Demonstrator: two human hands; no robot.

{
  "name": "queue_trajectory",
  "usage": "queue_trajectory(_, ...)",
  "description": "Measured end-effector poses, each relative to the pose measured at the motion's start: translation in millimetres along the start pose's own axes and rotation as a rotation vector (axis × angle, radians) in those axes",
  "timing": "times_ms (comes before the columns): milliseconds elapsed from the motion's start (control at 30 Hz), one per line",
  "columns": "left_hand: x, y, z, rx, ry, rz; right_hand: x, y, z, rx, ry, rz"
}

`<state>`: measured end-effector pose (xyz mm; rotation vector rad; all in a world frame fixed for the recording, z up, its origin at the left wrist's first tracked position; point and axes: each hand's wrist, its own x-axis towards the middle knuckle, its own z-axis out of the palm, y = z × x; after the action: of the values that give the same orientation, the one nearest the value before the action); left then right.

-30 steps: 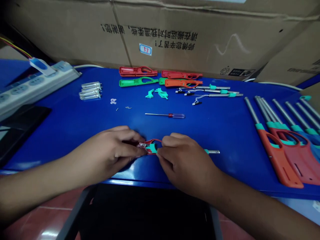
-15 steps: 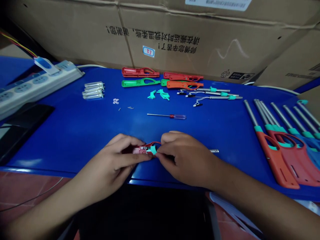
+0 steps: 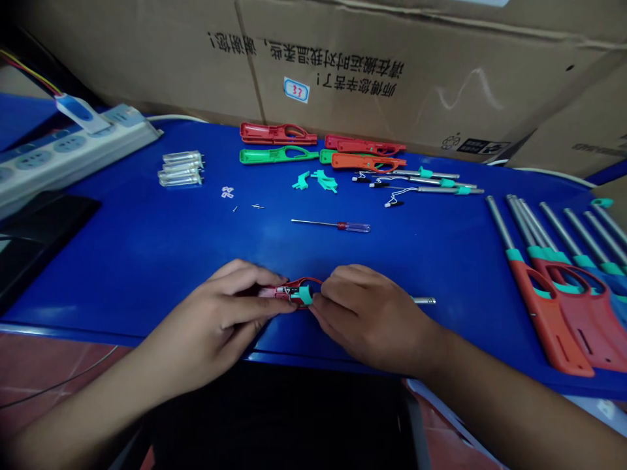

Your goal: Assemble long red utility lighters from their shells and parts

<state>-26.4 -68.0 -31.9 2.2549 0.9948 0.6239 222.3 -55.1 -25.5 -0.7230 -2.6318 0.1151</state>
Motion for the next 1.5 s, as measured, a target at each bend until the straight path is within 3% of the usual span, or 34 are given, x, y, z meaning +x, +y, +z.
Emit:
queue_trajectory(233, -1, -1, 0.0, 0.024, 0.001, 0.006, 2, 1, 2, 0.004, 0.019, -0.020)
queue_trajectory(400, -2, -1, 2.3, 0.046, 0.020, 0.029, 1, 2, 4, 0.085, -0.017, 0.081)
queue_trajectory(600, -5, -1, 5.3, 0.006, 0.088, 0.011, -1, 5, 4, 0.010, -0.081, 0.067)
queue_trajectory(933, -6, 0, 6.9, 0.053, 0.138, 0.002, -6, 6, 9, 0.122, -0.015, 0.143)
queue_trajectory(1100, -6, 1, 8.1, 0.101, 0.191, 0.030, -4, 8, 8, 0.183, -0.065, 0.170)
queue_trajectory(1400, -8, 3, 9.4, 0.118, 0.191, 0.057, -6, 11, 6, 0.172, -0.104, 0.123)
queue_trajectory(1500, -8, 2, 8.3, 0.103, 0.174, 0.055, -6, 11, 5, 0.196, -0.079, 0.166)
